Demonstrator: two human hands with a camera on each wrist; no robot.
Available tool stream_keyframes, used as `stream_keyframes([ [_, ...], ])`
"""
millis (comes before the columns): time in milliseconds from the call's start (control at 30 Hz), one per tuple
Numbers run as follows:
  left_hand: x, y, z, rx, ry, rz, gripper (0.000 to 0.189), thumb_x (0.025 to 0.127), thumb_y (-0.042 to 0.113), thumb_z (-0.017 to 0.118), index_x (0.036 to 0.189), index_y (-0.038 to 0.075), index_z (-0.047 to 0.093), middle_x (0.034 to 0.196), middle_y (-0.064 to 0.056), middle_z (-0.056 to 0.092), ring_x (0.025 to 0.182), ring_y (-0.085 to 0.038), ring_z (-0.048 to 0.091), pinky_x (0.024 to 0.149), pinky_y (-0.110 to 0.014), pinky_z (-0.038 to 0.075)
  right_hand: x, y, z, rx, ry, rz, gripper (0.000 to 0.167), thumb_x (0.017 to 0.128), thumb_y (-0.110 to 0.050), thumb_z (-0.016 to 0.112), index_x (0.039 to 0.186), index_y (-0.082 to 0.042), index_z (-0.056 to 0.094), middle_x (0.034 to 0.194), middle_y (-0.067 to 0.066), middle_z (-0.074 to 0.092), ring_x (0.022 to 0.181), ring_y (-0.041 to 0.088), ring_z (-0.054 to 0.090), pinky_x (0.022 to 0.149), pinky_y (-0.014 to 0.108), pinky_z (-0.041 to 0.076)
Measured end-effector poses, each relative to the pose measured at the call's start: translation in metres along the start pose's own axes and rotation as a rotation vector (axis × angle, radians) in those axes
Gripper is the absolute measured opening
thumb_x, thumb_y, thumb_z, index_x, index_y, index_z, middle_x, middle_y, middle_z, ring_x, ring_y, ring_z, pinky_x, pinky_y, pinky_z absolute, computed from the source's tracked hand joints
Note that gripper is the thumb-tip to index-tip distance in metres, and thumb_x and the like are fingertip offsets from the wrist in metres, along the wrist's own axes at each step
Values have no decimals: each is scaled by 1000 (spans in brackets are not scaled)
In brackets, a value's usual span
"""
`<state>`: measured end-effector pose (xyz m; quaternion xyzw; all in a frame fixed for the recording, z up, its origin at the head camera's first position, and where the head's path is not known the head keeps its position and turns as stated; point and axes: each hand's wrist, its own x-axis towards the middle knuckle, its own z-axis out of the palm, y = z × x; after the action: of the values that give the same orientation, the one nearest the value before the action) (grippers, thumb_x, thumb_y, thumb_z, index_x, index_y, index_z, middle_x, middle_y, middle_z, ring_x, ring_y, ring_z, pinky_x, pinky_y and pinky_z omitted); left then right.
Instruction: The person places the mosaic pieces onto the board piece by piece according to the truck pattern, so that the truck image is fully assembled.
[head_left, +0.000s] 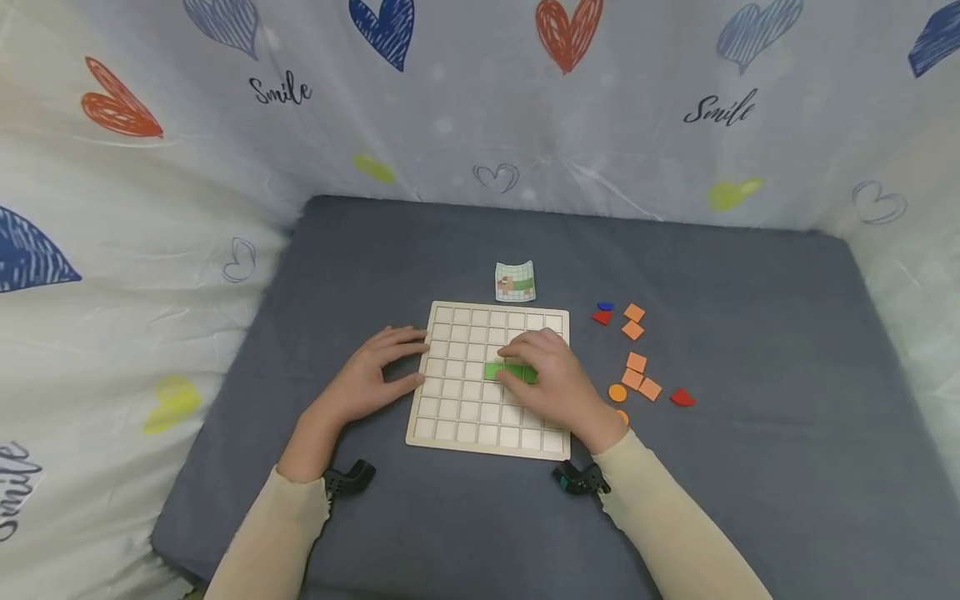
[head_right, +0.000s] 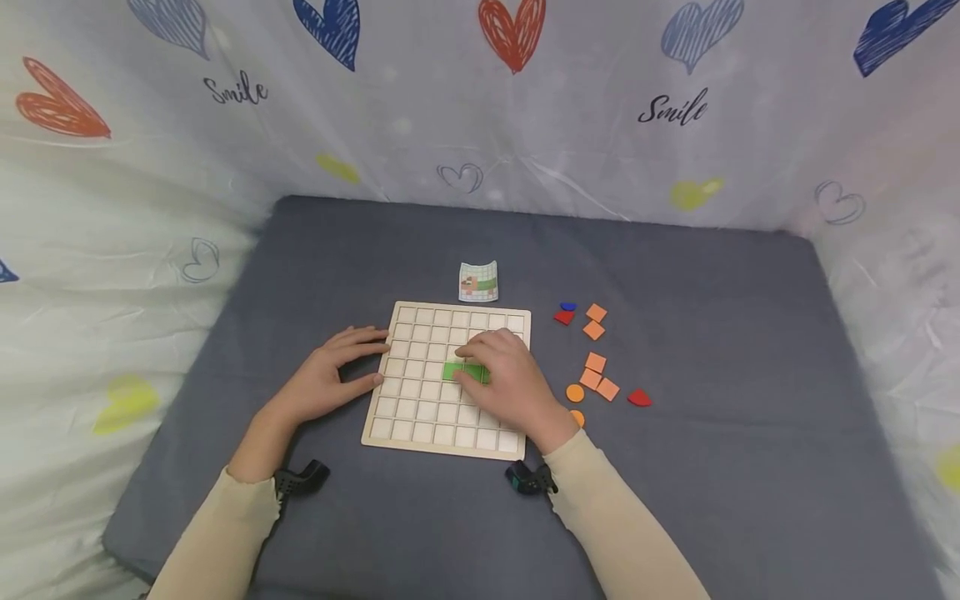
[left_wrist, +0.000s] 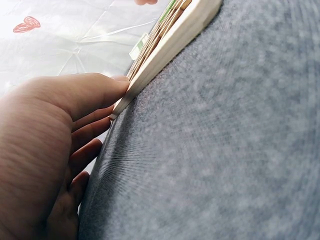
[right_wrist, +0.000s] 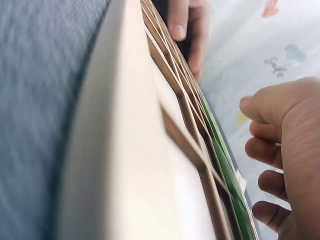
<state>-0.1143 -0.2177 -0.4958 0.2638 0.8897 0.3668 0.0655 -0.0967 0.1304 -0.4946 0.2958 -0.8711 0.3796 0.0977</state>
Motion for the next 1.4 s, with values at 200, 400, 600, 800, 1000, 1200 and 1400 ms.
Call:
stream_keyframes([
  [200,2,0,2,5,4,15,52,102,29,83,150,12,69,165,-6,53,160,-33,37,139,-49,18,-6,4,-12,21,32,33,25,97,-19,86,119,-8,82,119,0,74,108,22,61,90,42,57],
  [400,1,0,1,-3,9,2,53,101,28,84,149,12,69,164,-6,53,160,-33,37,139,-49,18,-9,4,-17,27,74,15,21,97,-16,85,115,-6,82,117,2,75,108,25,62,91,43,57],
  [600,2,1,1,-3,11,0,53,101,29,84,149,12,69,164,-6,54,160,-33,37,139,-50,19,-23,7,-25,-1,117,9,18,96,-13,85,113,-7,83,112,1,77,103,24,65,90,44,57],
  [800,0,2,1,-1,10,-2,53,101,28,84,149,11,69,164,-7,54,160,-33,37,139,-51,19,-43,12,-37,-24,87,56,19,97,-15,84,115,-8,82,112,1,77,98,23,64,87,44,53],
  [1000,0,0,2,0,10,4,53,102,28,83,149,12,69,164,-7,54,160,-33,37,139,-51,19,-64,16,-52,-60,65,117,25,96,-16,86,119,-10,81,116,-2,77,95,19,60,81,38,49],
  [1200,0,-1,2,-4,10,11,54,102,30,84,150,12,69,165,-6,53,160,-34,37,139,-51,18,-88,19,-63,-100,71,130,30,91,-13,88,120,-10,80,114,-2,77,91,16,60,85,41,45],
  [1400,1,-4,2,3,4,16,54,101,30,84,151,13,68,166,-5,52,161,-33,36,139,-49,17,-106,15,-69,-116,71,122,31,88,-11,90,118,-10,81,115,-2,77,100,19,63,84,39,42],
])
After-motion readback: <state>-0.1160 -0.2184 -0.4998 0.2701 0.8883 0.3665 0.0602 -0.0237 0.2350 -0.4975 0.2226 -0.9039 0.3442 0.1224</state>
